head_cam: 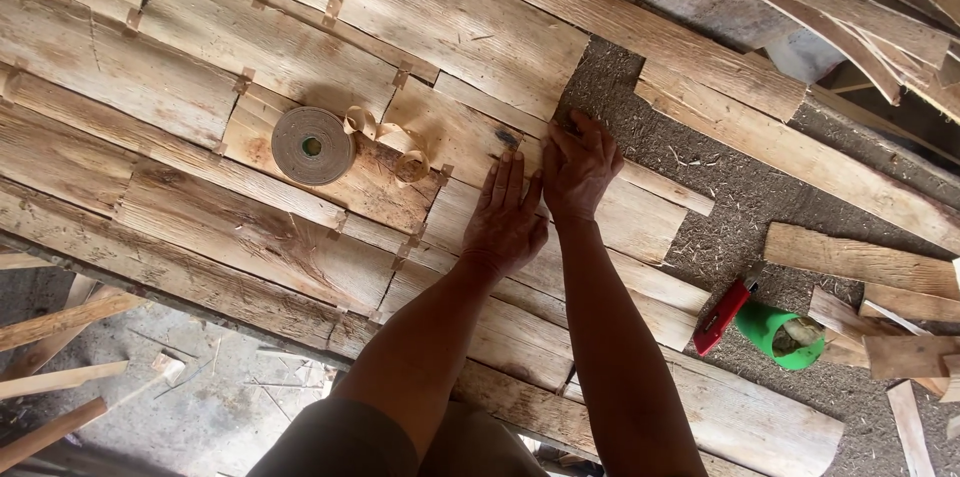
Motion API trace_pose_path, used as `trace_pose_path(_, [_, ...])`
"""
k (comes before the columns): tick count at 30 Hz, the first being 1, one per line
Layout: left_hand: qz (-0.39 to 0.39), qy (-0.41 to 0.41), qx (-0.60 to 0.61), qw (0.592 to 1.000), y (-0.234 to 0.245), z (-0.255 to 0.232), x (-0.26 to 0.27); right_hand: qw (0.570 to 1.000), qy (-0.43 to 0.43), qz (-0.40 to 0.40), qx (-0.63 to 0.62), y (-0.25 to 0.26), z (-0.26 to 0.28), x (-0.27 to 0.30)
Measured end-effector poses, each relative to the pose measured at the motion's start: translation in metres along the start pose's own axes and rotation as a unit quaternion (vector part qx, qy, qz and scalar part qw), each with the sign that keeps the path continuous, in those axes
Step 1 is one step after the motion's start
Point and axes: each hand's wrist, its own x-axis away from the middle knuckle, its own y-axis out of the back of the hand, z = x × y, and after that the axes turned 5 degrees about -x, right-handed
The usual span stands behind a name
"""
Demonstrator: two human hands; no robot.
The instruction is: Apply adhesive tape and trim thin wooden veneer strips to assemble or repair a panel.
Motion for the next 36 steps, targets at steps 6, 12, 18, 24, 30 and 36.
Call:
trace_pose_path(6, [-0.014, -0.001, 0.013, 1.000, -0.002, 0.001, 0.001, 1.000, -0.027, 0.008, -0.008, 0.002, 0.002, -0.004])
trace_pose_path(12, [-0.009, -0.006, 0.012, 1.000, 0.004, 0.001, 0.001, 0.999, -0.007, 0.038, -0.008, 0.009, -0.003, -0.001])
trace_pose_path(18, [-0.037, -0.011, 0.018, 0.999, -0.006, 0.001, 0.004, 0.984, -0.062, -0.138, 0.097, 0.057, -0.065, 0.059])
trace_pose_path(24, [-0.026, -0.006, -0.001, 1.000, -0.002, -0.001, 0.004, 0.899, -0.271, -0.128, 0.319, 0.149, -0.162, 0.162])
trace_pose_path(30, [-0.035, -0.008, -0.015, 0.999, -0.004, -0.001, 0.006, 0.880, -0.390, -0.057, 0.264, 0.166, -0.170, 0.189])
trace_pose_path(36, [-0.047, -0.014, 0.017, 0.999, -0.007, 0.001, 0.006, 0.914, -0.232, -0.002, 0.334, 0.180, -0.128, 0.177])
